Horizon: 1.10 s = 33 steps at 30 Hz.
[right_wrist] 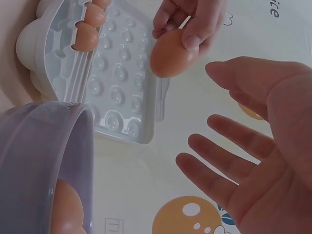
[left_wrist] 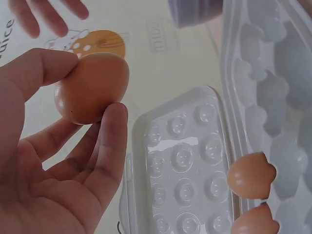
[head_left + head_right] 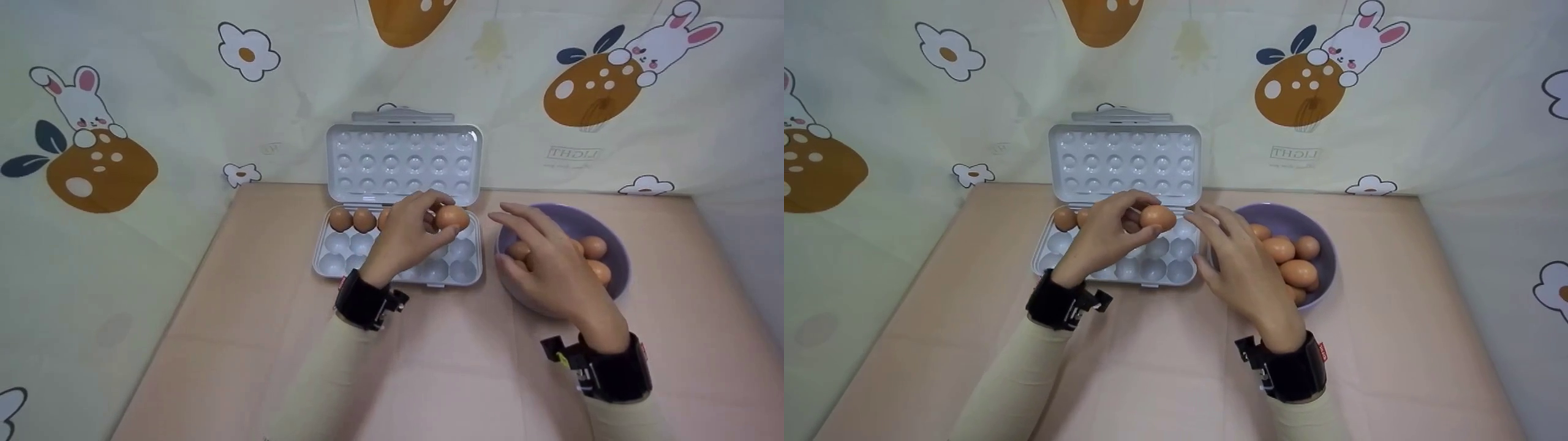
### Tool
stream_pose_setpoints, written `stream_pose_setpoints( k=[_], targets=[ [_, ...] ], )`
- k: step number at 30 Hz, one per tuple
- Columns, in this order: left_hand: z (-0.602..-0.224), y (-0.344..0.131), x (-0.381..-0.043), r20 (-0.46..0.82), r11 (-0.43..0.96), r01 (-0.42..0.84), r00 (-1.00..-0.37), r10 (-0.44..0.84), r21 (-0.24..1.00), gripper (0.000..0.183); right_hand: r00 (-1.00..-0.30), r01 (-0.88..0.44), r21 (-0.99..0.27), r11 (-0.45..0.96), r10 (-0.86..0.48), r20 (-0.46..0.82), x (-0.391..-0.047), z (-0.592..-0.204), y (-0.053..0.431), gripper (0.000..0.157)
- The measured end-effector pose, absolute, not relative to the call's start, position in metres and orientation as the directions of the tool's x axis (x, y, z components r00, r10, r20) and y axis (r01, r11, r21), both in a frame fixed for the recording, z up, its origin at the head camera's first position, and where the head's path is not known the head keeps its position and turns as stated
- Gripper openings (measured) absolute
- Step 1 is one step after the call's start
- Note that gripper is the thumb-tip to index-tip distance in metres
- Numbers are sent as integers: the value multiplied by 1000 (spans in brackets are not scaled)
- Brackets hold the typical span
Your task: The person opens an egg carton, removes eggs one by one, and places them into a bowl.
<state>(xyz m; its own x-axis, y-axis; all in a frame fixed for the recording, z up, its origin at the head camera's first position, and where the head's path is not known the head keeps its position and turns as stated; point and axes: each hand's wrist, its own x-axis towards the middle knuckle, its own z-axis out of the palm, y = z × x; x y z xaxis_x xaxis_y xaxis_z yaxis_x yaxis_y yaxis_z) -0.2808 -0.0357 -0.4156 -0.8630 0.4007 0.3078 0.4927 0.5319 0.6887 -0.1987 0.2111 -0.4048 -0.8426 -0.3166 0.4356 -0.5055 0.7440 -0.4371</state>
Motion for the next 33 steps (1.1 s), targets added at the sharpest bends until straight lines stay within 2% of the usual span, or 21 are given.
stream_pose_setpoints(
  k=[6,10,16,21,33],
  targets=[
    [-418,-39,-271,350,360,486,-855,382,796,36,-819,-527,-413,743,-316,479,-199,-405,210,62],
    [-420,-39,-264,333,297,453,-865,375,841,36,-793,-555,-387,737,-327,514,-199,-406,210,61],
    [-420,-36,-258,290,276,416,-869,401,866,38,-763,-587,-377,717,-332,555,-198,-408,209,65],
    [-421,-33,-257,307,260,441,-850,427,859,38,-743,-610,-369,701,-345,574,-198,-408,207,67],
    [-418,-29,-253,276,176,404,-827,490,898,37,-669,-693,-343,634,-388,634,-200,-409,200,60]
  ],
)
